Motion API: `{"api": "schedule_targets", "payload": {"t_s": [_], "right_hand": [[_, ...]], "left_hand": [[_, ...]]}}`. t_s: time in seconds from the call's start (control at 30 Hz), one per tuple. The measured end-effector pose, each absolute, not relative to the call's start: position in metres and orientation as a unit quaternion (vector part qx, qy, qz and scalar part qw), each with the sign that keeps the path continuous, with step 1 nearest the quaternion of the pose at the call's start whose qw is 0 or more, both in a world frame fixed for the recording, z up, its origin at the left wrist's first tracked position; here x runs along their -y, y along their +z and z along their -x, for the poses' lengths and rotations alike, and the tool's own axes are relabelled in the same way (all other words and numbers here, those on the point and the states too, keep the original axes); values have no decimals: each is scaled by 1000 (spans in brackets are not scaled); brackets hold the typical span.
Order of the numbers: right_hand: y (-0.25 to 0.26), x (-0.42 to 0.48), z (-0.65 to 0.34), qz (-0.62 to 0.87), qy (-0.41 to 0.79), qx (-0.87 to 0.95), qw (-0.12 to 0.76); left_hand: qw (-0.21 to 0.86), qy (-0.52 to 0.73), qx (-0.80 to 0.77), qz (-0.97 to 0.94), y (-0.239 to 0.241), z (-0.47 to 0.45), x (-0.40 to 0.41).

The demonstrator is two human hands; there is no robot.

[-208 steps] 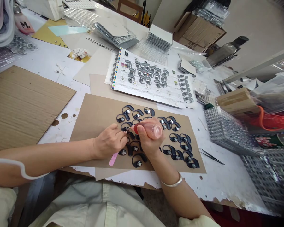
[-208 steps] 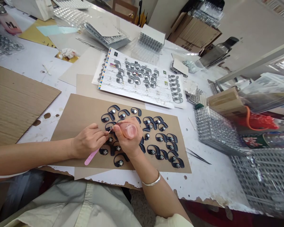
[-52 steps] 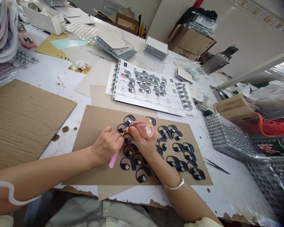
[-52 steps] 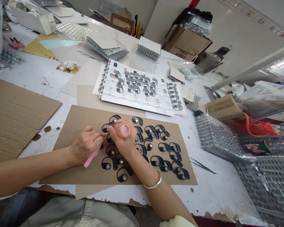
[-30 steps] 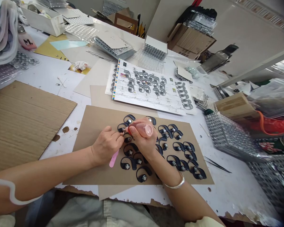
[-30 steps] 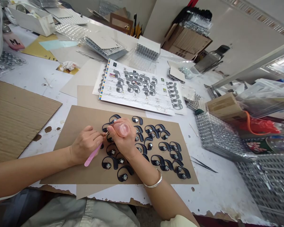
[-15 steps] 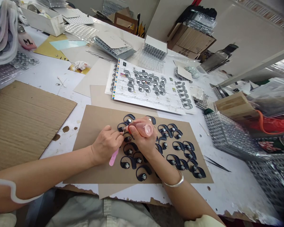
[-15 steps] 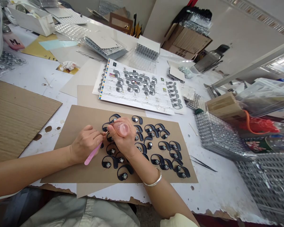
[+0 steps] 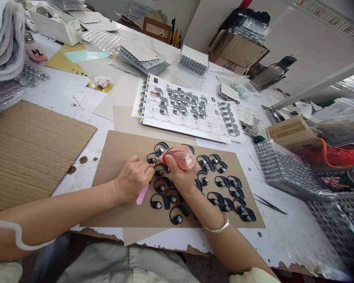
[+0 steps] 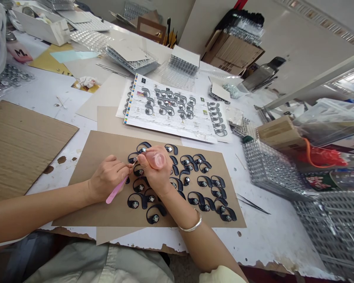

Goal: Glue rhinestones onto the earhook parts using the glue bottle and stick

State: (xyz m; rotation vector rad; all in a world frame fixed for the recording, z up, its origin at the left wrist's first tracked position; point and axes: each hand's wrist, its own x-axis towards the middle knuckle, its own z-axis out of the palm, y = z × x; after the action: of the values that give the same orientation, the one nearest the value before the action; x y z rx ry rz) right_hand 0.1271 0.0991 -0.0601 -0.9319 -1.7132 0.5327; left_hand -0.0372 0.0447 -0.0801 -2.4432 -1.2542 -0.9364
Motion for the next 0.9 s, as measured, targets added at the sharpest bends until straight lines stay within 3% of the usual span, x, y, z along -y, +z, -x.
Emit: {"api": "schedule_targets", "payload": {"t_s": [0.9], "right_hand": [[-62, -100, -128, 378, 179, 756, 504]], "left_hand": [[74, -327, 460, 822, -75, 41, -48]]}}
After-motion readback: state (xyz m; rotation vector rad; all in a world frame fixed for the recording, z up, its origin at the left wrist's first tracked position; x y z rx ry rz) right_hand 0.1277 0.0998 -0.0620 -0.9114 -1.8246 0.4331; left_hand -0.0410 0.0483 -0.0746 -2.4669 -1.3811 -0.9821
